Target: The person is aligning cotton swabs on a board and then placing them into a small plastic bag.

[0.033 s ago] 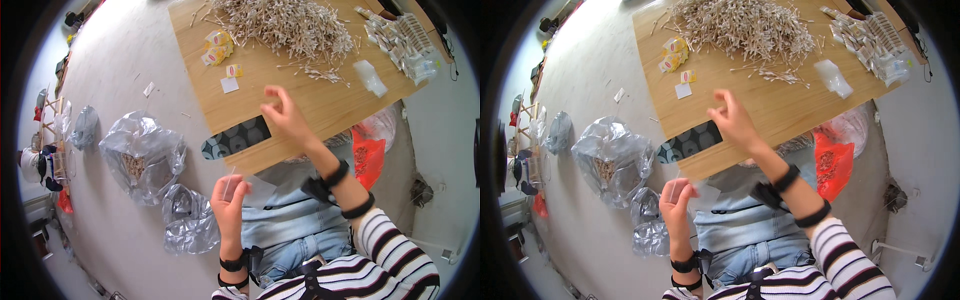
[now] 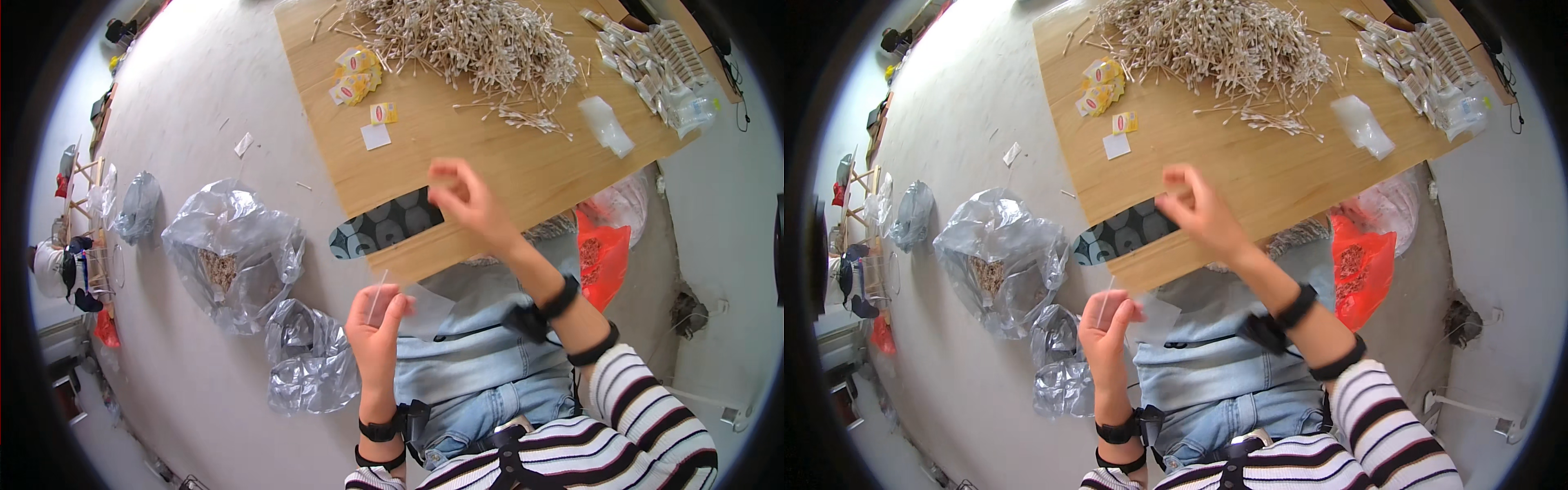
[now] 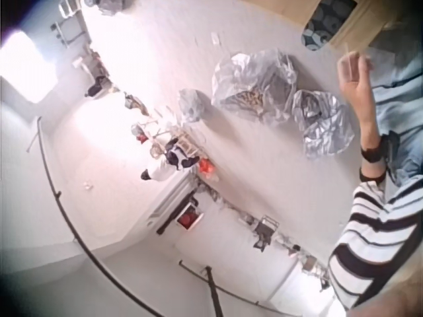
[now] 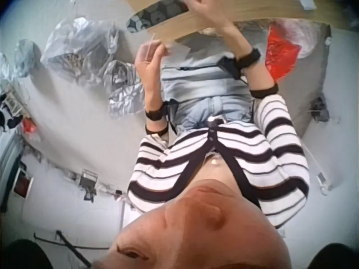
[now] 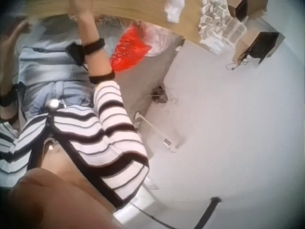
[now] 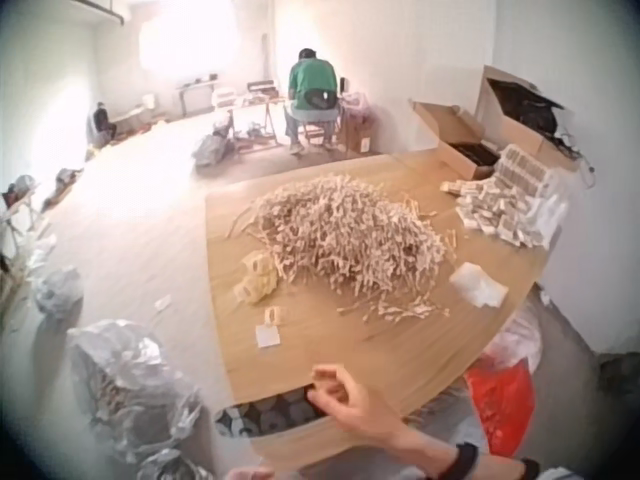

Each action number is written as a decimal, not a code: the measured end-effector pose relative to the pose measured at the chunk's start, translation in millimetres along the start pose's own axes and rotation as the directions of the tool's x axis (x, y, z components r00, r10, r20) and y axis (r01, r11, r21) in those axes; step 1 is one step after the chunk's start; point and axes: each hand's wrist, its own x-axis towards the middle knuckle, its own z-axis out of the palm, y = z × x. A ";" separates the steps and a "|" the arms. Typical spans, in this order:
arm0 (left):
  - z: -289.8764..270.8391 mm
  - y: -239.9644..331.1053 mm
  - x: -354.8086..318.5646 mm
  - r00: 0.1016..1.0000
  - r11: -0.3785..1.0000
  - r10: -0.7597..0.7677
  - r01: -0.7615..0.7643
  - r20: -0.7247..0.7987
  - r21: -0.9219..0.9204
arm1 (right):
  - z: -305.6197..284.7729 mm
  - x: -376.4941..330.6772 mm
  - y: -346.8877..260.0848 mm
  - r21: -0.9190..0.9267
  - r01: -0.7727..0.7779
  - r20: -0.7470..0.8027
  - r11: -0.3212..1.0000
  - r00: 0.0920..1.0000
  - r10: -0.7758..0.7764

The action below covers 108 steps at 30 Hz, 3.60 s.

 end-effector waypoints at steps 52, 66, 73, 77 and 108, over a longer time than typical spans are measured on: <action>67.1 -12.1 -10.4 0.927 0.955 -0.064 -0.051 0.370 0.293 | -41.6 -140.3 -44.3 -0.234 -0.066 0.077 0.970 0.993 0.087; 57.4 -1.8 -29.9 0.943 0.907 0.090 -0.210 0.320 0.364 | -22.4 -148.4 -50.1 -0.575 0.291 0.065 0.765 0.948 -0.312; 30.0 3.9 -40.9 0.925 0.795 -0.005 -0.227 0.381 0.563 | -8.8 -129.0 -47.3 -0.685 0.364 0.148 0.631 0.917 -0.369; 25.6 20.2 -28.5 0.780 0.414 0.524 -0.584 0.342 0.699 | 12.7 -125.1 -55.5 -0.430 0.194 0.111 0.882 0.981 -0.162; -73.7 -2.0 117.0 0.966 0.366 0.155 -0.250 0.206 0.896 | -18.8 -129.6 -35.8 -0.465 0.100 -0.010 0.880 0.993 -0.118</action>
